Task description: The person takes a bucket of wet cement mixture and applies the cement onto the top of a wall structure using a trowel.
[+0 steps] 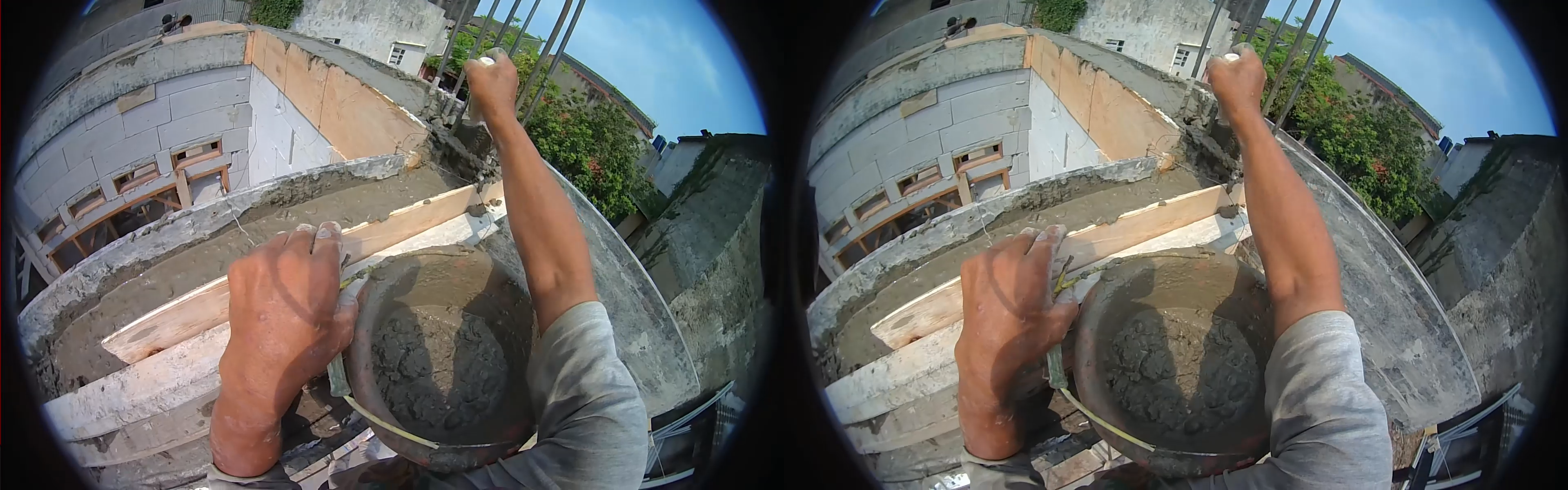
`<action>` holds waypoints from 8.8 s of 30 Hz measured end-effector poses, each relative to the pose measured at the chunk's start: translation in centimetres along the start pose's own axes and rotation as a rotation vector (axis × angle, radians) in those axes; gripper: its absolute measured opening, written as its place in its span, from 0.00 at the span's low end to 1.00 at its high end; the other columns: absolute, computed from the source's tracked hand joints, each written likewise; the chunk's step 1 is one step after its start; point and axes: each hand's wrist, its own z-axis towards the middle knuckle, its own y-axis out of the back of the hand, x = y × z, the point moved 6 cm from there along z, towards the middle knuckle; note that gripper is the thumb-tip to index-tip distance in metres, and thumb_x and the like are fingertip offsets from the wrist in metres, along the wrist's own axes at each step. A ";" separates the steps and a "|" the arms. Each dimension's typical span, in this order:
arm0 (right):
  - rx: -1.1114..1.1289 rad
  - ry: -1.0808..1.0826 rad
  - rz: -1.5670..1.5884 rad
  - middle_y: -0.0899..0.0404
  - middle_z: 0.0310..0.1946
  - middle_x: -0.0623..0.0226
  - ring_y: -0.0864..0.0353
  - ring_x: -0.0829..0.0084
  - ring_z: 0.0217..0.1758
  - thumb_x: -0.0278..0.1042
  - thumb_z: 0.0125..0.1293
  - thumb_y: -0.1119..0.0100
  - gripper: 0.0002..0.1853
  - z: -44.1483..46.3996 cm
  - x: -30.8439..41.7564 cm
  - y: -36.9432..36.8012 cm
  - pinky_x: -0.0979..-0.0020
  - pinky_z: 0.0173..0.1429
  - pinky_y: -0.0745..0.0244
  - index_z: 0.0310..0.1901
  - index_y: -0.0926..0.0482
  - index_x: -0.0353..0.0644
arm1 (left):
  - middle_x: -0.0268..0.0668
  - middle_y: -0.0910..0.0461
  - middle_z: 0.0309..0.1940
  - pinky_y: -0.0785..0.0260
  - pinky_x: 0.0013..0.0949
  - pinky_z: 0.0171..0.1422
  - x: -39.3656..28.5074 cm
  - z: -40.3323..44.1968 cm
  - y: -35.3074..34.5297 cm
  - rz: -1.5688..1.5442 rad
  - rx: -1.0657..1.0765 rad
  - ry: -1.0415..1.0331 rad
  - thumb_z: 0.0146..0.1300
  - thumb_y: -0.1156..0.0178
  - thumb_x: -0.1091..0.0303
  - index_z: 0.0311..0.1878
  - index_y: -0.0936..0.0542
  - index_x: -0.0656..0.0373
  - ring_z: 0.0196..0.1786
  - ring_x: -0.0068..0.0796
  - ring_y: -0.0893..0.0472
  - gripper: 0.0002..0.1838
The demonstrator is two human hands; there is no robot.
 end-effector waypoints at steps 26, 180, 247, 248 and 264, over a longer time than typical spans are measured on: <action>-0.002 -0.045 0.084 0.18 0.40 0.39 0.17 0.46 0.48 0.34 0.53 0.37 0.24 1.4 0.8 1.9 0.58 0.56 0.24 0.49 0.23 0.27 | 0.48 0.20 0.34 0.30 0.47 0.42 0.0 0.3 -0.2 0.162 0.067 0.047 0.40 0.29 0.63 0.53 0.20 0.64 0.39 0.50 0.20 0.31; 0.629 0.615 -1.398 0.15 0.33 0.57 0.13 0.59 0.40 0.28 0.58 0.42 0.06 -1.2 -1.2 8.8 0.60 0.41 0.18 0.34 0.15 0.42 | 0.47 0.19 0.37 0.27 0.44 0.43 -0.6 0.2 -0.1 0.200 0.099 0.018 0.45 0.28 0.61 0.53 0.21 0.66 0.41 0.46 0.18 0.31; 0.843 0.843 -1.388 0.18 0.33 0.59 0.15 0.61 0.41 0.32 0.53 0.39 0.05 -2.4 -3.7 7.0 0.60 0.44 0.21 0.27 0.17 0.43 | 0.46 0.21 0.36 0.27 0.43 0.42 -0.4 0.1 0.3 0.148 0.029 -0.020 0.39 0.27 0.66 0.53 0.21 0.68 0.41 0.46 0.18 0.33; 0.758 0.837 -1.413 0.18 0.35 0.59 0.16 0.62 0.42 0.33 0.53 0.39 0.05 -1.6 -3.5 7.1 0.61 0.46 0.22 0.28 0.17 0.43 | 0.46 0.21 0.37 0.27 0.43 0.42 -0.3 0.2 0.1 0.110 0.100 0.038 0.39 0.27 0.66 0.53 0.21 0.68 0.40 0.47 0.18 0.33; 0.262 0.029 -0.262 0.16 0.47 0.54 0.17 0.61 0.47 0.45 0.55 0.27 0.34 4.3 -6.9 11.4 0.64 0.51 0.23 0.59 0.25 0.33 | 0.50 0.19 0.37 0.27 0.46 0.42 -0.2 0.1 -0.1 0.110 0.014 0.002 0.33 0.29 0.67 0.51 0.20 0.66 0.39 0.52 0.18 0.34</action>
